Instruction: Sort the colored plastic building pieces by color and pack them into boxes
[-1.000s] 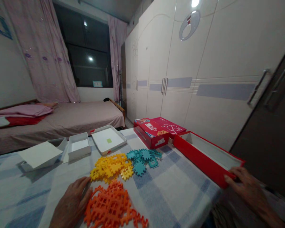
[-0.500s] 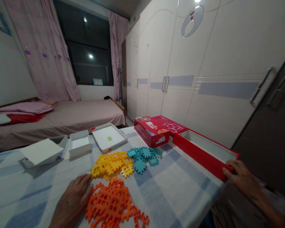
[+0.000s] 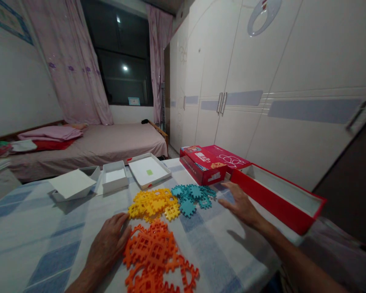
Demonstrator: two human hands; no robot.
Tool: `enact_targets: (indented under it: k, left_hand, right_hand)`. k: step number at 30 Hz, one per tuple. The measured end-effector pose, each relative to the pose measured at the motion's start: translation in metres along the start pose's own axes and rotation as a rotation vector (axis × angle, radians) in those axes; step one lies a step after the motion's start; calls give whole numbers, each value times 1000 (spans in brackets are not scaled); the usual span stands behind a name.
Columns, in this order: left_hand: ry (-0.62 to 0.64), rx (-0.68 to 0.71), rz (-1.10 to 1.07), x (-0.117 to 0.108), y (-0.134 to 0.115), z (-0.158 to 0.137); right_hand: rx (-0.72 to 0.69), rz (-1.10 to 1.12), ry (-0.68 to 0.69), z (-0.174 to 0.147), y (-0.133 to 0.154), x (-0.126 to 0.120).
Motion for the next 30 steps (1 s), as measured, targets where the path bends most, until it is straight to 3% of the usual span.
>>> enact_targets:
  k: [4, 9, 15, 20, 30]
  left_hand:
    - [10, -20, -20, -5, -5, -1]
    - [18, -20, -42, -6, -7, -2]
    - [15, -29, -35, -4, -5, -2]
    - [16, -26, -36, -3, -3, -2]
    - [14, -13, -24, -4, -4, -1]
  right_hand:
    - [129, 2, 234, 46, 19, 49]
    - [290, -97, 269, 70, 31, 73]
    - [331, -125, 257, 64, 35, 83]
    - [263, -41, 211, 58, 29, 83]
    - [255, 33, 245, 56, 20, 84]
Point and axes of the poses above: each hand's wrist, its own z-axis towards the middle knuckle, its own x-axis out of the palm, y = z × x, the point moved 1 cm from there along z, towards the middle knuckle, and after that the axes turned 15 degrees about -x, right-handed, at the moved point
